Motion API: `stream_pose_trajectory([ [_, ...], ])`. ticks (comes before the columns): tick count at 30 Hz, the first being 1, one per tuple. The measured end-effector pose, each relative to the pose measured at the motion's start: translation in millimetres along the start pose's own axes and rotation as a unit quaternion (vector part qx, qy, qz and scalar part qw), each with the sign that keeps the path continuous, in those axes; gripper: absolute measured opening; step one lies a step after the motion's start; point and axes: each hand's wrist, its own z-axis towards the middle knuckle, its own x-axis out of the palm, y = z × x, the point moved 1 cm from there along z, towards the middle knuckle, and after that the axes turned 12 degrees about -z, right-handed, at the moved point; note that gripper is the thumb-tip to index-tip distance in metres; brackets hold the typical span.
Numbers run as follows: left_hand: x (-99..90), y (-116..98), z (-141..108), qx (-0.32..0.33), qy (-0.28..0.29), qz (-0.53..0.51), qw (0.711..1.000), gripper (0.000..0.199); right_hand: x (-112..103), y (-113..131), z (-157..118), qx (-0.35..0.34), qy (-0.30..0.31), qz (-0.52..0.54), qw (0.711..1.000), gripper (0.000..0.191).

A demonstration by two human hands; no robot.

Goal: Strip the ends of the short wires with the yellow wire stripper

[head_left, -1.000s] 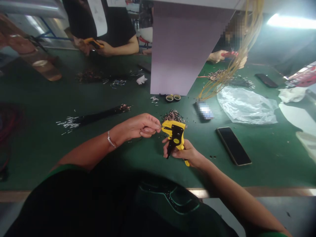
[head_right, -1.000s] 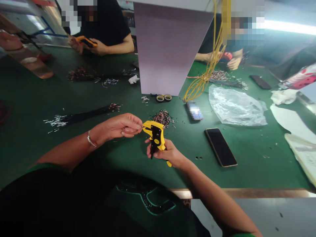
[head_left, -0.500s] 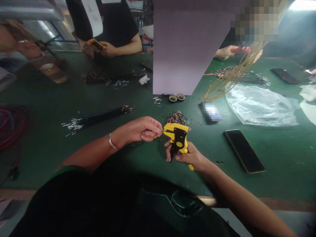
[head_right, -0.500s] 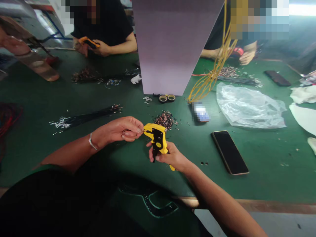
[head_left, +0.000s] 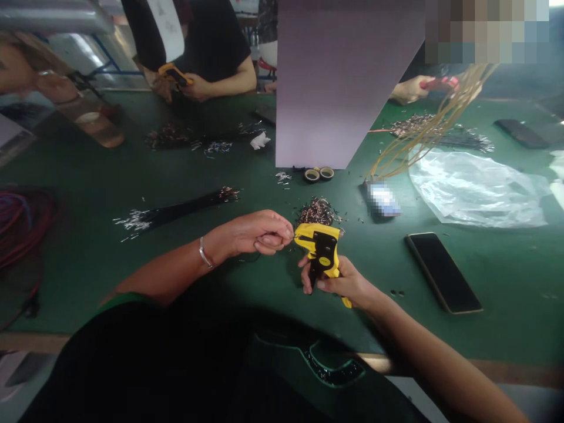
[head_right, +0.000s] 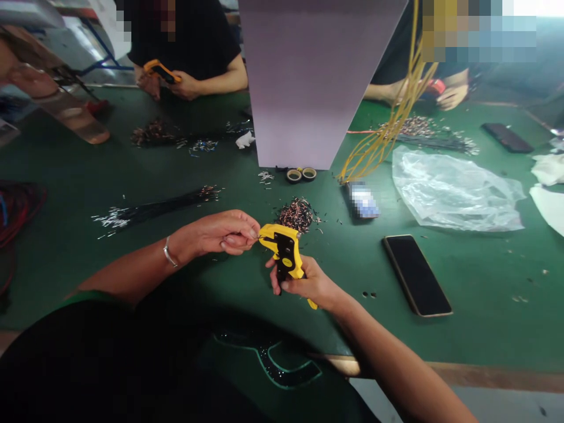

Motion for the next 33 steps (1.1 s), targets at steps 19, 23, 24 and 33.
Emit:
stream_pose_trajectory([
  [19, -2.5, 0.4, 1.6, -0.021, 0.012, -0.01, 1.0, 0.024, -1.9, -7.9, -4.8, 0.026, -0.013, 0.027, 0.999, 0.031],
  [23, -4.4, 1.3, 3.1, -0.024, 0.014, -0.013, 1.0, 0.022, -0.1, -9.8, -5.7, 0.037, -0.018, 0.039, 0.998, 0.026],
  [24, -5.3, 1.8, 3.6, -0.025, 0.017, -0.012, 0.999, 0.021, 0.5, -9.2, -5.8, 0.038, -0.02, 0.04, 0.998, 0.024],
  [33, -6.4, -1.3, 4.5, 0.001, 0.002, 0.057, 0.998, 0.016, 6.3, -3.2, -7.0, 0.05, -0.036, 0.026, 0.998, 0.02],
])
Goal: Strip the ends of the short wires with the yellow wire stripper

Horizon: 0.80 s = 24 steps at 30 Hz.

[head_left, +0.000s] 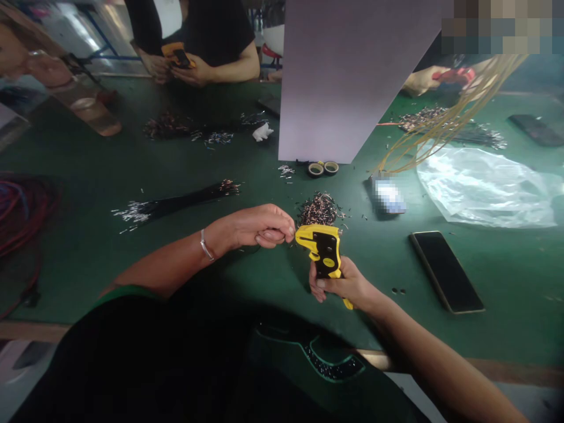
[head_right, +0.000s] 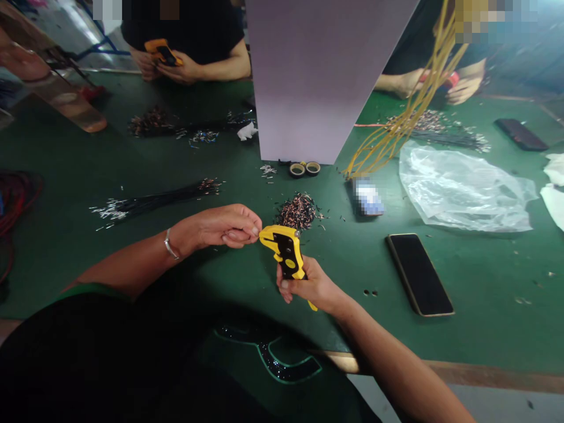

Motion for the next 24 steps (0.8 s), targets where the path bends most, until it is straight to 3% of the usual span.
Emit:
stream_pose_trajectory([
  [10, -5.0, -0.3, 6.1, 0.029, -0.038, 0.035, 0.998, 0.012, 2.5, -6.4, 1.9, 0.026, -0.046, 0.034, 0.998, 0.025],
  [13, -6.0, 0.4, 6.6, 0.037, -0.03, 0.046, 0.998, 0.011, 0.7, -7.1, 3.8, 0.017, -0.044, 0.016, 0.999, 0.024],
  [18, -4.3, 1.1, 5.1, 0.058, -0.073, 0.067, 0.993, 0.008, -2.3, -8.6, 6.3, -0.005, -0.026, 0.035, 0.999, 0.025],
  [21, -0.4, 1.6, 4.2, 0.075, -0.068, 0.074, 0.992, 0.01, -4.4, -8.4, 6.7, -0.019, -0.046, 0.046, 0.998, 0.027],
  [24, 3.9, 1.5, 2.6, 0.093, -0.099, 0.079, 0.988, 0.009, -5.0, -5.4, 7.7, -0.023, -0.049, 0.061, 0.997, 0.028],
])
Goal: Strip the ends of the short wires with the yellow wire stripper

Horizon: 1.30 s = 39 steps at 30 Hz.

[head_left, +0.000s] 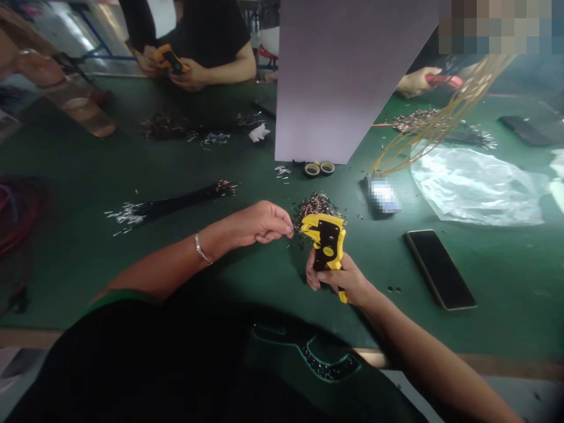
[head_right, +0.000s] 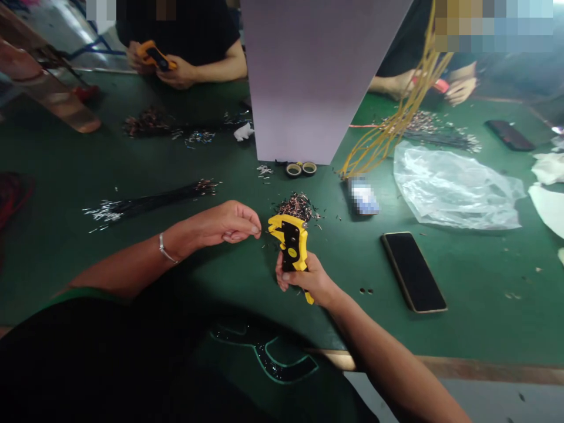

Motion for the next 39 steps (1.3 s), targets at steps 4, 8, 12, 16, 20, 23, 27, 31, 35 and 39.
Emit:
stream_pose_trajectory([
  [4, 5.5, -1.2, -3.6, 0.032, -0.055, 0.038, 0.997, 0.006, 0.1, 4.9, 3.3, -0.016, -0.004, 0.015, 1.0, 0.03],
  [8, 12.1, -1.0, -6.5, 0.064, -0.105, 0.093, 0.988, 0.009, -1.5, 5.7, 6.5, -0.017, 0.014, 0.029, 0.999, 0.031],
  [12, 16.4, -1.1, -8.7, 0.138, -0.139, 0.21, 0.958, 0.013, -3.1, 6.5, 6.7, -0.012, 0.024, 0.047, 0.999, 0.032],
  [16, 18.8, 0.6, -10.0, 0.191, -0.16, 0.303, 0.92, 0.016, -4.5, 12.1, 4.1, 0.003, 0.014, 0.046, 0.999, 0.033],
  [20, 22.6, 2.8, -11.4, 0.223, -0.158, 0.332, 0.903, 0.018, -6.0, 19.8, 2.0, 0.03, -0.009, 0.039, 0.999, 0.034],
  [23, 25.5, 4.5, -12.4, 0.247, -0.148, 0.359, 0.888, 0.019, -5.0, 24.0, 2.6, 0.024, -0.025, 0.045, 0.998, 0.034],
  [27, 29.3, 12.3, -11.1, 0.306, -0.11, 0.434, 0.84, 0.023, -3.3, 26.8, 4.3, -0.02, -0.07, 0.026, 0.997, 0.034],
  [31, 34.9, 26.1, -8.1, 0.351, -0.047, 0.51, 0.784, 0.029, -3.5, 27.4, 4.9, -0.043, -0.126, 0.018, 0.991, 0.036],
  [35, 41.7, 33.7, -8.2, 0.368, -0.012, 0.537, 0.759, 0.028, -1.3, 27.0, 5.0, -0.046, -0.131, 0.007, 0.99, 0.031],
  [39, 46.8, 33.7, -10.0, 0.361, 0.003, 0.536, 0.763, 0.028, 2.0, 24.1, 4.4, -0.061, -0.112, -0.004, 0.992, 0.026],
])
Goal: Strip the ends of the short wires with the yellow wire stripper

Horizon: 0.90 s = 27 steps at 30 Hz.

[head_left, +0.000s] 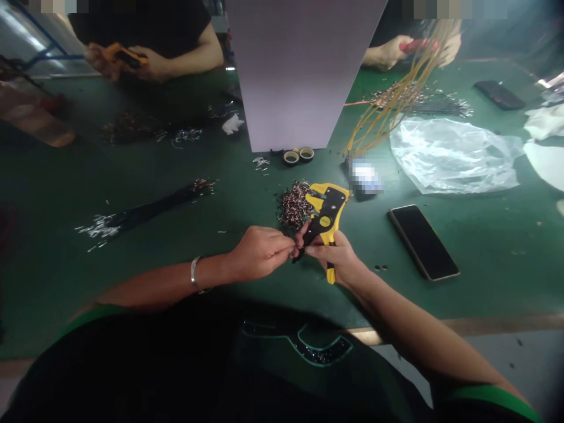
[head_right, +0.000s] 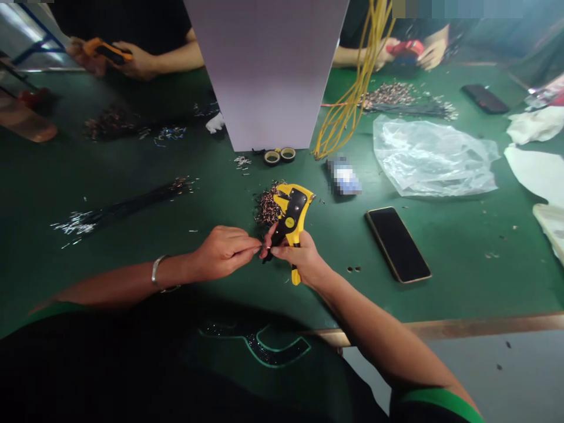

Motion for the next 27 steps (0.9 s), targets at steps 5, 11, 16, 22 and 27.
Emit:
stream_pose_trajectory([
  [5, 1.6, -1.9, 0.3, 0.016, 0.001, -0.003, 1.0, 0.029, 1.3, -3.0, -2.8, 0.0, 0.006, 0.008, 1.0, 0.025],
  [11, 4.4, -1.4, -1.2, 0.063, -0.019, 0.04, 0.997, 0.03, 0.6, -7.1, -3.0, -0.003, -0.005, -0.013, 1.0, 0.025],
  [16, -0.5, 0.1, -2.1, 0.054, -0.058, 0.069, 0.994, 0.029, -2.5, -9.1, -1.7, -0.006, -0.021, -0.043, 0.999, 0.023],
  [22, -10.3, 3.5, 1.7, -0.143, -0.119, -0.099, 0.977, 0.019, -7.1, -3.8, 1.7, -0.033, -0.048, -0.046, 0.997, 0.025],
  [27, -13.8, 5.9, 6.9, -0.271, -0.127, -0.205, 0.932, 0.021, -15.4, 4.0, 5.5, -0.06, -0.086, -0.082, 0.991, 0.03],
])
